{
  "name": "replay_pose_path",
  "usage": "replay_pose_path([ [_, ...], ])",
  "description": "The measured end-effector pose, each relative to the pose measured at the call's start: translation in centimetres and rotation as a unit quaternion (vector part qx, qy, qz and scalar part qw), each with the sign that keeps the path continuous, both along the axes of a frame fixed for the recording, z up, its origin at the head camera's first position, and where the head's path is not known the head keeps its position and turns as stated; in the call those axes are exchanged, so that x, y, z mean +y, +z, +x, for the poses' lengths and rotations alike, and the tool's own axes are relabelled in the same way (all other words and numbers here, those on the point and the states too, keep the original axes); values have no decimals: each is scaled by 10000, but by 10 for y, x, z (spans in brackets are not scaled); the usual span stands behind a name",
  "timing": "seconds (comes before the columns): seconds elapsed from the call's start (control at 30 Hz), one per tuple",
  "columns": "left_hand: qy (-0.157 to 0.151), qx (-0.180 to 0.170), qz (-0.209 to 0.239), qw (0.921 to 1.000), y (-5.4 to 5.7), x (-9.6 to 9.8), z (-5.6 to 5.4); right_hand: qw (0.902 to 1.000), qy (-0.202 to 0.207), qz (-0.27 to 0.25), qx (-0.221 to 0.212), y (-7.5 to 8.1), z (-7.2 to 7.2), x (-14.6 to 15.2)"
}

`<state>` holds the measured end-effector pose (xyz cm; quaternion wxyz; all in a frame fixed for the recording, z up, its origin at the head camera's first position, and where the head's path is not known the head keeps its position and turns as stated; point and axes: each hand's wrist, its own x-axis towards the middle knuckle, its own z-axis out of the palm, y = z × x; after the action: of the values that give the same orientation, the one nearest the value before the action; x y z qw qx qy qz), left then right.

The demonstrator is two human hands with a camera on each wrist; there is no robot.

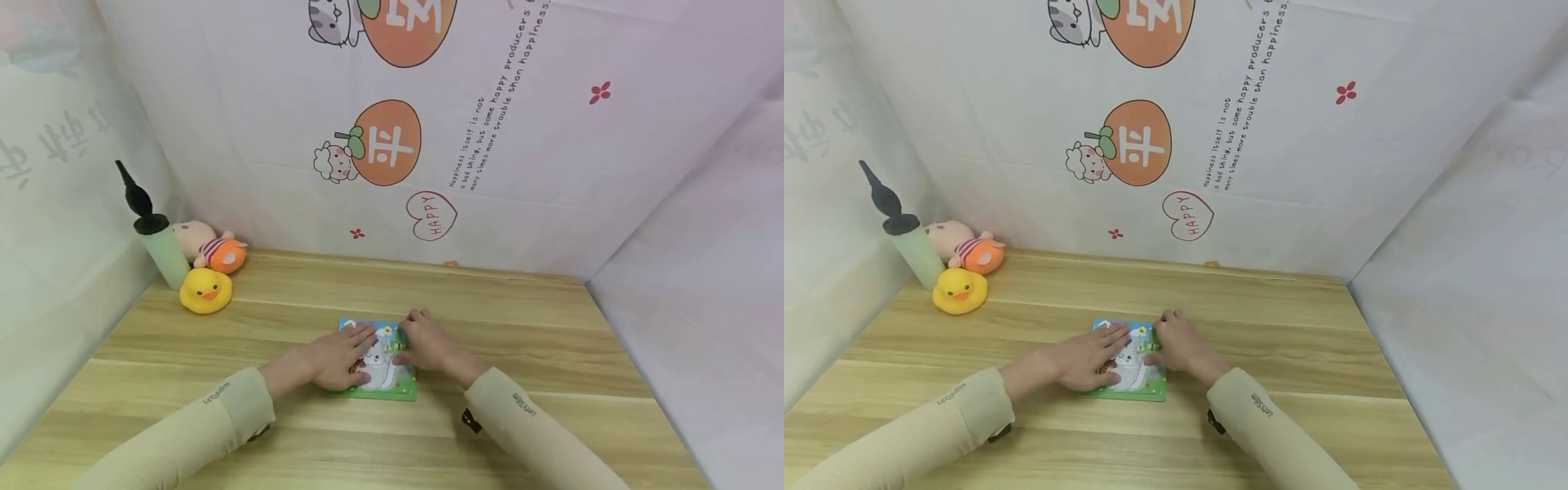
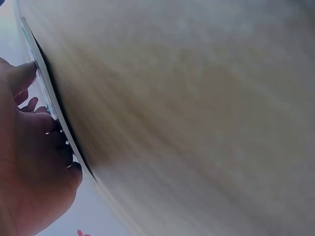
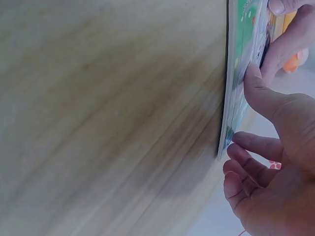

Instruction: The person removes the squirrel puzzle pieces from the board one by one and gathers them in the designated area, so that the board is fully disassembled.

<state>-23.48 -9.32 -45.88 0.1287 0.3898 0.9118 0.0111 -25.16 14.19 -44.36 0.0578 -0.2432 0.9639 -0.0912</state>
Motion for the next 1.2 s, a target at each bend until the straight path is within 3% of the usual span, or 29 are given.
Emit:
replay_pose_path([
  [0.5,34,-291,-211,9993,-1,-1,-3,9983,-261,-381,-355,0,-10,-2],
  [0.8,-46,-451,-110,9989,1,-5,-5,9974,-304,-415,-500,-2,-15,-3],
  [1.2,-134,-415,-57,9990,4,-6,-5,9947,-455,-470,-792,1,-17,-7],
])
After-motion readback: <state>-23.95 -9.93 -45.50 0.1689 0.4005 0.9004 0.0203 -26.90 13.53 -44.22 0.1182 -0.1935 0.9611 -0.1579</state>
